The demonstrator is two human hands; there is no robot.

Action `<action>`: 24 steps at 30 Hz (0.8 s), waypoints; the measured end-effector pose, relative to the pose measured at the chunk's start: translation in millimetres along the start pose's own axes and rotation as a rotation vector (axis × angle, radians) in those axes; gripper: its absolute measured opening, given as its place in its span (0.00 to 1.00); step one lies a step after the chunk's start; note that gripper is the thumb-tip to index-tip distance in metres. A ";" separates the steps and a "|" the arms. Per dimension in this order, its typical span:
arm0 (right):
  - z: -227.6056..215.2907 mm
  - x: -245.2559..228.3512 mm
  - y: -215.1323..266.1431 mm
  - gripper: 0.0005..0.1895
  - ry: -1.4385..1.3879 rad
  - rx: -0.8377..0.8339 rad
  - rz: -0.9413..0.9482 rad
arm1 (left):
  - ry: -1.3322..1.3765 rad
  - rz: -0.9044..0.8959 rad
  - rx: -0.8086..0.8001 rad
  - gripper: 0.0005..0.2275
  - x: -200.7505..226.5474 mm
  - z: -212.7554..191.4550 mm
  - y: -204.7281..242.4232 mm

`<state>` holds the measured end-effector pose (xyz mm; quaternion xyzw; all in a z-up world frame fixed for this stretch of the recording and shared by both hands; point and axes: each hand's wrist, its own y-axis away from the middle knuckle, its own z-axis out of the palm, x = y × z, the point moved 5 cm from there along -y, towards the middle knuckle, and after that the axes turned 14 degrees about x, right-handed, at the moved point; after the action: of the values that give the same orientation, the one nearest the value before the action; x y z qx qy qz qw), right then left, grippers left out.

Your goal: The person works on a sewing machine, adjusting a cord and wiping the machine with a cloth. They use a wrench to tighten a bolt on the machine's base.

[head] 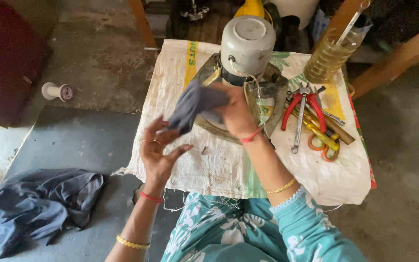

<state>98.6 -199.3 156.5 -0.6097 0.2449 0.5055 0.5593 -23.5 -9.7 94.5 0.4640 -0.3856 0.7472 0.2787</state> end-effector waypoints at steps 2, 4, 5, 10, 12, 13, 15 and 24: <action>-31.4 -7.6 -10.3 0.13 -0.319 0.174 0.089 | -0.554 0.496 0.004 0.40 18.0 7.9 3.8; -46.0 -16.0 -10.8 0.15 -0.491 0.190 0.069 | -0.815 0.624 0.020 0.34 17.8 9.1 3.7; -50.4 -17.5 -8.0 0.17 -0.533 0.208 0.070 | -0.795 0.504 0.029 0.25 11.5 4.8 4.4; -55.6 -9.5 -0.7 0.20 -0.756 0.249 0.160 | -0.850 0.435 0.244 0.12 8.4 -51.7 3.8; -51.9 -2.3 -4.4 0.18 -0.853 0.278 0.228 | -0.462 0.310 0.194 0.09 15.7 -80.4 1.2; -53.8 3.3 -5.4 0.16 -0.884 0.342 0.256 | -0.268 0.249 0.163 0.08 18.4 -90.8 -1.1; -62.2 18.0 -4.0 0.13 -0.944 0.474 0.313 | 0.359 -0.154 0.258 0.11 15.1 -125.8 -4.0; -168.4 65.8 17.2 0.10 -0.957 0.706 0.172 | 0.312 -0.341 0.891 0.05 9.9 -334.4 -15.5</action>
<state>165.7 -342.6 67.4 -0.0699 0.1675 0.6553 0.7332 -175.6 278.5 17.5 0.4771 0.0985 0.8435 0.2261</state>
